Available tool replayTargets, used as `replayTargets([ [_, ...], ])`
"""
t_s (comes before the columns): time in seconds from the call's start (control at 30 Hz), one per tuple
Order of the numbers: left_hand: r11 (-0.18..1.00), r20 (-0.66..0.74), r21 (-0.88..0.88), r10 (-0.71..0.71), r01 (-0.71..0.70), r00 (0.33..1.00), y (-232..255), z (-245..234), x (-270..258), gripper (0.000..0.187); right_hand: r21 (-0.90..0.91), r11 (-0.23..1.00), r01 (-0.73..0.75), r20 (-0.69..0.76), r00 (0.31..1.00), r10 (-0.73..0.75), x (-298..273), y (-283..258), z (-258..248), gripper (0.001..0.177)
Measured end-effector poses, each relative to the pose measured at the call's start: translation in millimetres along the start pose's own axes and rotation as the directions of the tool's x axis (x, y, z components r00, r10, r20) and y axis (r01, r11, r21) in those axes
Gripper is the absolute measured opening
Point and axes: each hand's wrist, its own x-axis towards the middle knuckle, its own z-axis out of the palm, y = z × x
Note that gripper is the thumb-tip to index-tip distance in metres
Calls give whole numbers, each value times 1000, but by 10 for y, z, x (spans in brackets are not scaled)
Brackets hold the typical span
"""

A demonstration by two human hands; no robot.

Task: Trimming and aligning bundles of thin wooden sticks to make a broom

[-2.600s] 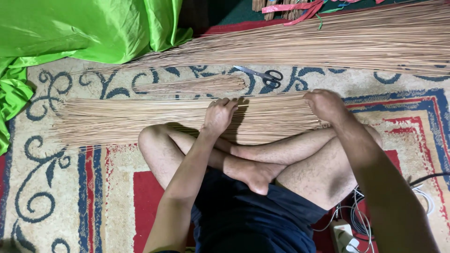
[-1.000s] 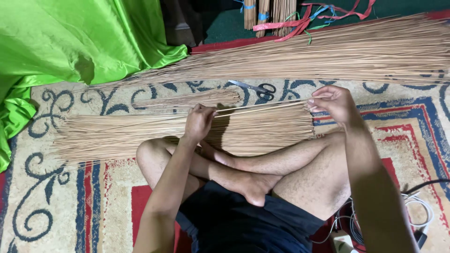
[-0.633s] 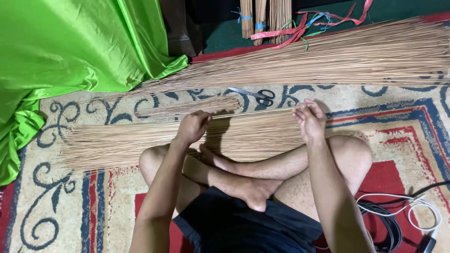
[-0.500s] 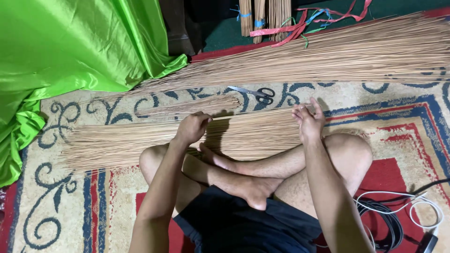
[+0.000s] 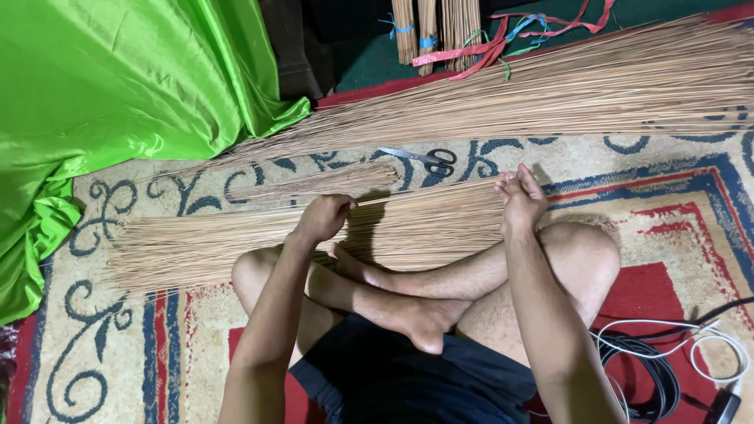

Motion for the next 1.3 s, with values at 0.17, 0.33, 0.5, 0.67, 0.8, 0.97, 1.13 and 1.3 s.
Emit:
replayTargets([
  [0.17,996,44,-85,-21,25,999,-53,58,48,19,15,1000,9,-29,1000,-9,78,64,-25,33],
  [0.33,999,65,-47,0,3,998,-31,75,35,20,-10,1000,-17,-64,998,16,110,73,-40,32],
  [0.5,999,54,34,-11,10,998,-189,262,61,21,-132,989,-62,-66,996,53,86,54,-45,38],
  [0.67,994,-26,87,-61,63,998,-229,437,93,20,-478,821,312,-74,917,-391,166,209,-175,62],
  [0.8,987,-55,132,-80,87,995,-63,530,73,23,-682,515,519,163,794,-585,-260,-123,90,58],
  [0.97,964,29,262,-57,47,998,-99,995,228,20,-378,-38,925,878,345,-332,-1043,-367,575,30],
  [1.13,975,34,224,-5,-3,999,354,846,181,23,-226,20,974,968,222,113,-1218,-55,733,28],
  [1.3,971,43,240,5,-15,999,359,841,182,23,-231,112,966,943,194,271,-1256,17,821,15],
])
